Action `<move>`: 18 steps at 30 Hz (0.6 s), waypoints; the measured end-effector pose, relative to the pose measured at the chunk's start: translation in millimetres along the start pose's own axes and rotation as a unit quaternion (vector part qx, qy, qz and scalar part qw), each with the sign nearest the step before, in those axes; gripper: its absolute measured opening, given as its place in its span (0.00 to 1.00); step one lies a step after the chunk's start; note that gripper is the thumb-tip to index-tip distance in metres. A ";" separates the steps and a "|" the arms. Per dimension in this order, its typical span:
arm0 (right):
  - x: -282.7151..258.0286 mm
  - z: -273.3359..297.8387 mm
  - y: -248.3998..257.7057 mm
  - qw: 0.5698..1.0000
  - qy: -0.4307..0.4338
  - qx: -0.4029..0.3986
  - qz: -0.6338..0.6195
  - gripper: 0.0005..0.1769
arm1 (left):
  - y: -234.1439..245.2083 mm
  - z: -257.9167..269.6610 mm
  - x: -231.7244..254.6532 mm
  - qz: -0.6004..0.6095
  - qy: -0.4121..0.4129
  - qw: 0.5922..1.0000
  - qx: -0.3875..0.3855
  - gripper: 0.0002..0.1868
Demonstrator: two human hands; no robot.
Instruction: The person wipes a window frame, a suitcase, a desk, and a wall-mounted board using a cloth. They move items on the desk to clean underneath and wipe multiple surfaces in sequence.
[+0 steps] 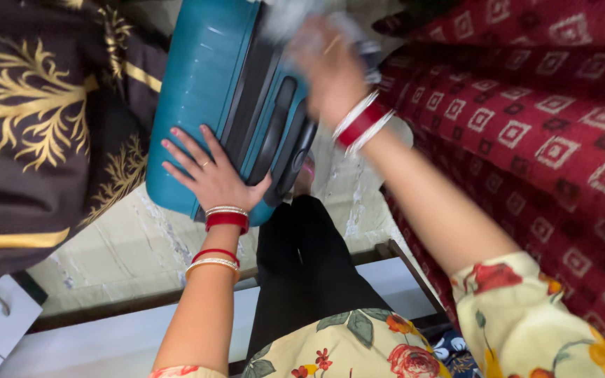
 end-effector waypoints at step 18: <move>68.3 -75.2 -113.9 0.873 -0.245 -0.149 -0.395 0.24 | -9.0 -3.9 0.7 -0.012 -0.010 1.000 -0.003 0.75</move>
Point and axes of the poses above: each hand's wrist, its own z-axis away from the middle knuckle, its own y-axis out of the back of the hand, x = y × z, the point moved 4 cm from there along -z, towards the middle knuckle, and after that the axes turned 2 degrees about -z, right-handed, at the moved point
